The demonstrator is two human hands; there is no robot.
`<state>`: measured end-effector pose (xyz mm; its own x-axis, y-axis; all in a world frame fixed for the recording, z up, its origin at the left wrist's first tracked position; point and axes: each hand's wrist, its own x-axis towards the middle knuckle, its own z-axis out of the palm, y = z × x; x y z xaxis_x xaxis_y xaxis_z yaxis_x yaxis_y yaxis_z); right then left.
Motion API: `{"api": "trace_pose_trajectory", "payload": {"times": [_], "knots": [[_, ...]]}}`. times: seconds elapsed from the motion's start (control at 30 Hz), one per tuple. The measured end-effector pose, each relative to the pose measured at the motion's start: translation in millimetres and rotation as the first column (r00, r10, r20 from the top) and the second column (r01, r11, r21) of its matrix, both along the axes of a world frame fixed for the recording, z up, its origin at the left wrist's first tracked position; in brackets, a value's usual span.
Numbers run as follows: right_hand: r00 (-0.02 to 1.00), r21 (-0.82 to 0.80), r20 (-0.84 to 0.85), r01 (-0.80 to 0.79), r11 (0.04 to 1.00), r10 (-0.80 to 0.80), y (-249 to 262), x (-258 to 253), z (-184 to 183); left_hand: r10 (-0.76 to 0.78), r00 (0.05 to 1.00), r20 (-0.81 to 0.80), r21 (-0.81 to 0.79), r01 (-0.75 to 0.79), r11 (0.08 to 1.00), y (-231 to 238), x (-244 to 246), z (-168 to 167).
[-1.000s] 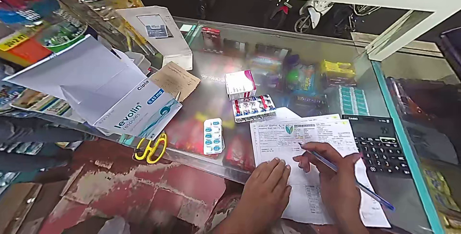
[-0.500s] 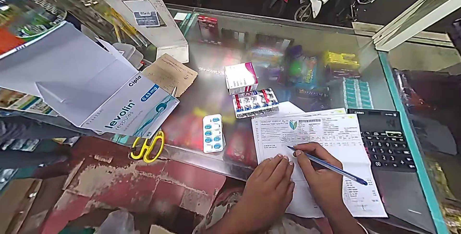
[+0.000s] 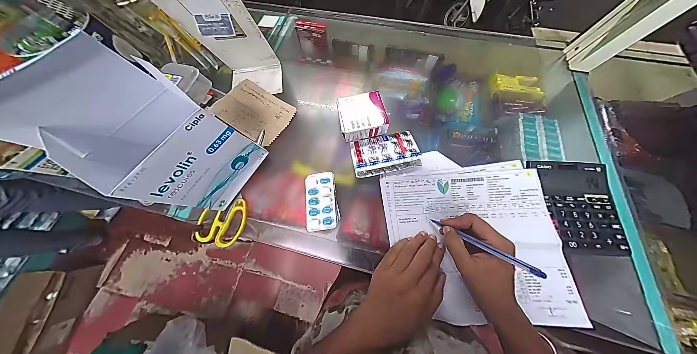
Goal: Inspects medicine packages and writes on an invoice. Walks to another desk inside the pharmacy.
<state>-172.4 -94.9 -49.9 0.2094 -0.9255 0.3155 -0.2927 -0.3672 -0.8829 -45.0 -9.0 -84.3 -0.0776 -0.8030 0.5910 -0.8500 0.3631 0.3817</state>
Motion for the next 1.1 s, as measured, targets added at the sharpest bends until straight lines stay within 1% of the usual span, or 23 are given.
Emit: {"api": "trace_pose_trajectory", "payload": {"times": [0.17,0.37,0.4,0.47,0.5,0.53,0.57,0.6,0.63,0.67,0.7,0.73,0.77,0.8,0.83,0.9,0.97,1.03,1.1], "knots": [[1.0,-0.006,-0.016,0.015,1.0,-0.015,0,1,0,0.007,1.0,0.003,0.001,-0.007,1.0,0,0,0],[0.993,-0.068,-0.119,0.013,0.998,-0.021,0,2,-2,-0.001,1.0,0.004,-0.005,0.001,1.0,1,-1,-1],[0.991,-0.076,-0.13,0.013,0.997,-0.022,0,3,-2,-0.017,1.0,-0.011,0.003,0.017,1.0,1,0,0],[0.991,-0.083,-0.131,0.01,0.996,-0.02,-1,3,-3,-0.08,0.991,-0.105,0.038,0.085,0.996,1,11,11],[0.991,-0.087,-0.132,0.007,0.996,-0.019,-1,3,-3,-0.089,0.984,-0.152,0.04,0.096,0.995,-3,24,21],[0.991,-0.093,-0.132,0.006,0.996,-0.018,-1,3,-3,-0.051,0.985,-0.163,0.039,0.058,0.998,-9,42,35],[0.992,-0.1,-0.127,0.005,0.995,-0.017,-2,3,-4,0.024,0.99,-0.136,0.036,-0.019,0.999,-19,65,51],[0.993,-0.101,-0.115,0.003,0.995,-0.015,-2,2,-4,0.111,0.991,-0.076,0.051,-0.107,0.993,-32,93,70],[0.996,-0.093,-0.09,-0.002,0.996,-0.007,-2,1,-3,0.185,0.983,0.011,0.106,-0.186,0.977,-48,123,87],[0.999,-0.08,-0.054,-0.004,0.997,0.0,-1,1,-3,0.224,0.97,0.093,0.204,-0.238,0.95,-65,151,102],[1.0,-0.067,-0.017,-0.006,0.998,0.005,-2,1,-2,0.224,0.965,0.139,0.307,-0.257,0.917,-85,176,113],[1.0,-0.057,0.017,-0.011,0.998,0.012,-1,1,-1,0.202,0.968,0.146,0.42,-0.245,0.874,-106,195,117],[0.999,-0.052,0.045,-0.019,0.998,0.021,-1,1,-1,0.17,0.981,0.096,0.524,-0.195,0.829,-124,209,115],[0.997,-0.056,0.064,-0.027,0.998,0.031,-1,1,-1,0.136,0.991,0.016,0.593,-0.118,0.796,-142,218,108],[0.996,-0.062,0.079,-0.034,0.998,0.039,-1,1,0,0.096,0.994,-0.045,0.626,-0.047,0.778,-155,224,99],[0.994,-0.062,0.103,-0.04,0.997,0.046,-2,0,1,0.012,0.994,-0.113,0.628,0.062,0.776,-169,228,95],[0.992,-0.055,0.112,-0.051,0.997,0.057,1,-3,1,-0.065,0.988,-0.14,0.589,0.136,0.796,-169,227,104],[0.988,-0.055,0.134,-0.065,0.996,0.072,1,-3,3,-0.128,0.989,-0.078,0.527,0.15,0.837,-159,222,130],[0.987,-0.037,0.137,-0.079,0.996,0.083,3,-2,14,-0.177,0.982,0.072,0.444,0.127,0.887,-137,203,168]]}}
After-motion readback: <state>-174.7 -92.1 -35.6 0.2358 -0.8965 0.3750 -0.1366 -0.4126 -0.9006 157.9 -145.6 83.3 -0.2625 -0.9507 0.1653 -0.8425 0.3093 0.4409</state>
